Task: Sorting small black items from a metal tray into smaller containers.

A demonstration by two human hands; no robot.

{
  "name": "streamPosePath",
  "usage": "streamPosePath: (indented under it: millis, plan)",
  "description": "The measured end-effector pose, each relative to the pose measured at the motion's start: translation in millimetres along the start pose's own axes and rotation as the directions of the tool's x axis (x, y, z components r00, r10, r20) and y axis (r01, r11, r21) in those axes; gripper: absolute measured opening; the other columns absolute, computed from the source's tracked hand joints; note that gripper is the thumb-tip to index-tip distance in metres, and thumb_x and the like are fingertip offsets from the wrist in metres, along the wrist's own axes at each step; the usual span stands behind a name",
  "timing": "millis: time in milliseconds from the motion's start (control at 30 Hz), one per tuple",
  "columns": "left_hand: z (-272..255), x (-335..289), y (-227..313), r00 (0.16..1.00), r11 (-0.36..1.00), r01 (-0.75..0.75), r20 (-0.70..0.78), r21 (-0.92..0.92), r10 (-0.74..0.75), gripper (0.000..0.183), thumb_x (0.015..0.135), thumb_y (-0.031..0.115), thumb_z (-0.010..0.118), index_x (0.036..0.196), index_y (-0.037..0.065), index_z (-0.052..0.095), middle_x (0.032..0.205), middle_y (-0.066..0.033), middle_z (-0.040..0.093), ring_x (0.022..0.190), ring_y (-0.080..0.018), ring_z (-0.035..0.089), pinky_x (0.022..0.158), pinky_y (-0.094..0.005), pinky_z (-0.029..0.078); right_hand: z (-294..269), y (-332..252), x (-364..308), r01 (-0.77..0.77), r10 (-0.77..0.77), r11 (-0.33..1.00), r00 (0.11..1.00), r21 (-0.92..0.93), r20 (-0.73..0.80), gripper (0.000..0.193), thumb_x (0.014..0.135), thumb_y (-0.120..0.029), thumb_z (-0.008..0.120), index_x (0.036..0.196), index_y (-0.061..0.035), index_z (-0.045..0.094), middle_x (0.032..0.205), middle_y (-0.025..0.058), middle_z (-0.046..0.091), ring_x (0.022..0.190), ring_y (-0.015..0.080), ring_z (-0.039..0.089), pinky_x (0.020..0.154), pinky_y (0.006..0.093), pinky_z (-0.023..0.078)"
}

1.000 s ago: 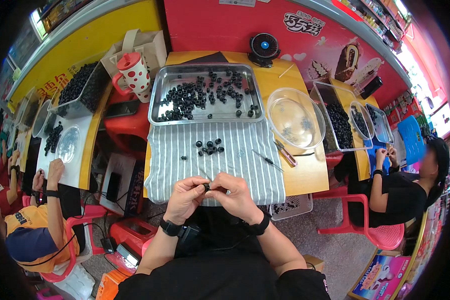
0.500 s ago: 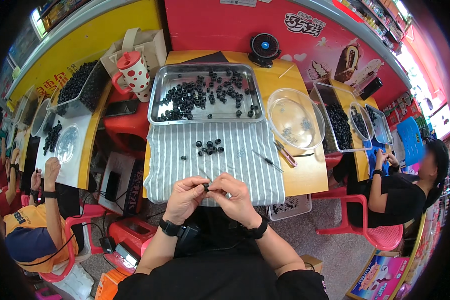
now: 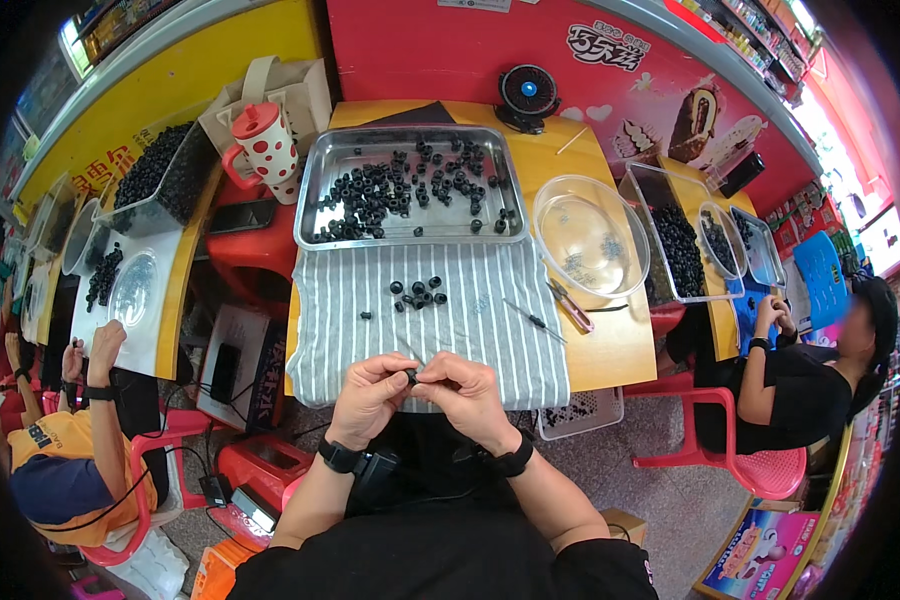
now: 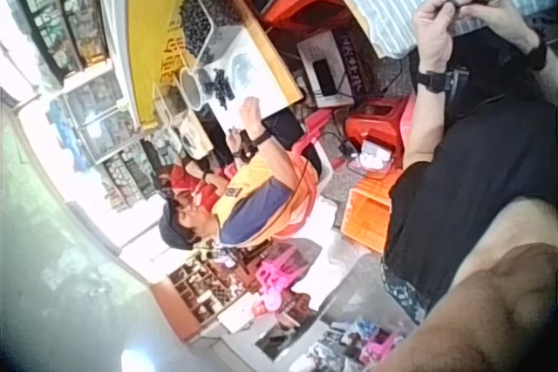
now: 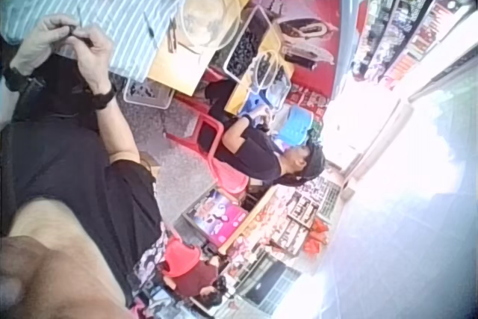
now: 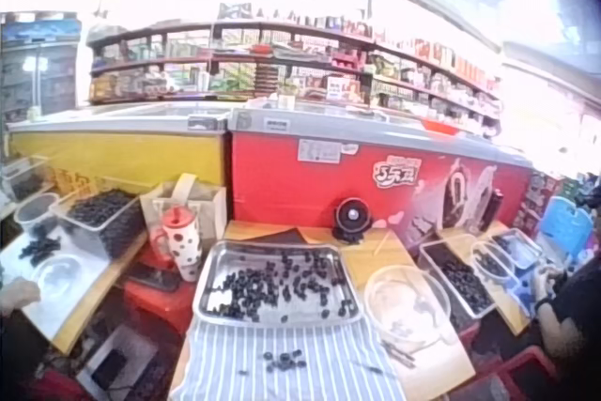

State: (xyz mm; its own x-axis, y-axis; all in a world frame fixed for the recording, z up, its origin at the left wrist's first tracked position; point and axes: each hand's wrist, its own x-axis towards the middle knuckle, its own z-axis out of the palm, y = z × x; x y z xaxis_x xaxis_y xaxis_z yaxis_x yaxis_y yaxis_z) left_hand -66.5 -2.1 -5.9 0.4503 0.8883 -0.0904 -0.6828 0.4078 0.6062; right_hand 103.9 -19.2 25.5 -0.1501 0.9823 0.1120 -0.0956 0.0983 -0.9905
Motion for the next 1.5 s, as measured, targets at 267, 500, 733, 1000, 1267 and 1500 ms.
streamPosePath:
  millis: [267,500,733,1000,1267,1500]
  plan:
    - [-2,1,-6,0.998,0.995,-0.053,-0.026,0.078,0.055,0.016,0.091,-0.002,0.061,0.105,-0.002,0.068,0.093,-0.0019,0.061,0.08,-0.0082,0.06,0.065,-0.0183,0.046,0,2,5,0.064,-0.063,0.992,0.998,-0.109,0.007,0.011,0.077,0.01,0.069,0.081,0.0023,0.062,0.075,0.0029,0.058,0.068,0.0079,0.055,0.059,0.0224,0.043]
    - [-4,1,-6,0.999,0.994,-0.018,-0.036,0.104,0.022,0.02,0.091,-0.002,0.06,0.11,-0.002,0.067,0.096,-0.0017,0.061,0.084,-0.0076,0.059,0.069,-0.0185,0.047,0,-1,7,0.046,-0.048,0.991,0.999,-0.125,-0.011,0.011,0.076,0.006,0.072,0.08,0.0005,0.063,0.073,0.0016,0.057,0.065,0.006,0.052,0.056,0.0225,0.042]
    - [-9,1,-9,0.999,0.999,-0.006,-0.039,0.036,0.007,0.021,0.091,-0.003,0.06,0.112,-0.005,0.065,0.104,-0.007,0.064,0.094,-0.0143,0.063,0.081,-0.0246,0.053,6,-8,3,0.149,-0.162,0.939,0.987,-0.311,-0.019,0.012,0.076,0.006,0.072,0.082,0.0005,0.063,0.074,0.0047,0.058,0.062,0.0102,0.055,0.055,0.0242,0.043]
    - [-4,0,-6,0.999,0.999,-0.016,-0.039,0.032,0.018,0.022,0.092,-0.003,0.059,0.112,-0.004,0.064,0.103,-0.007,0.065,0.093,-0.0137,0.064,0.082,-0.0248,0.054,8,-1,-3,0.113,-0.139,0.963,0.986,-0.245,-0.093,0.013,0.079,0.004,0.071,0.089,0.0018,0.063,0.078,0.0056,0.06,0.069,0.0111,0.061,0.059,0.0242,0.047]
    - [-2,0,-5,0.999,1.0,-0.006,-0.043,-0.002,0.006,0.02,0.092,-0.002,0.058,0.112,-0.005,0.063,0.101,-0.0107,0.067,0.09,-0.016,0.067,0.082,-0.027,0.055,3,3,-3,0.063,-0.071,0.994,0.994,-0.092,-0.078,0.009,0.084,0.006,0.064,0.093,0.0042,0.064,0.086,0.0063,0.061,0.077,0.013,0.066,0.068,0.0231,0.052]
    - [-3,1,-6,0.999,0.999,-0.041,-0.02,0.015,0.041,0.02,0.092,-0.003,0.058,0.11,-0.005,0.065,0.101,-0.0082,0.064,0.091,-0.0162,0.066,0.082,-0.0271,0.056,8,-5,-3,-0.039,0.045,0.998,0.993,0.058,-0.109,0.008,0.085,0.009,0.061,0.09,0.004,0.064,0.085,0.0053,0.061,0.076,0.0113,0.064,0.065,0.0221,0.05]
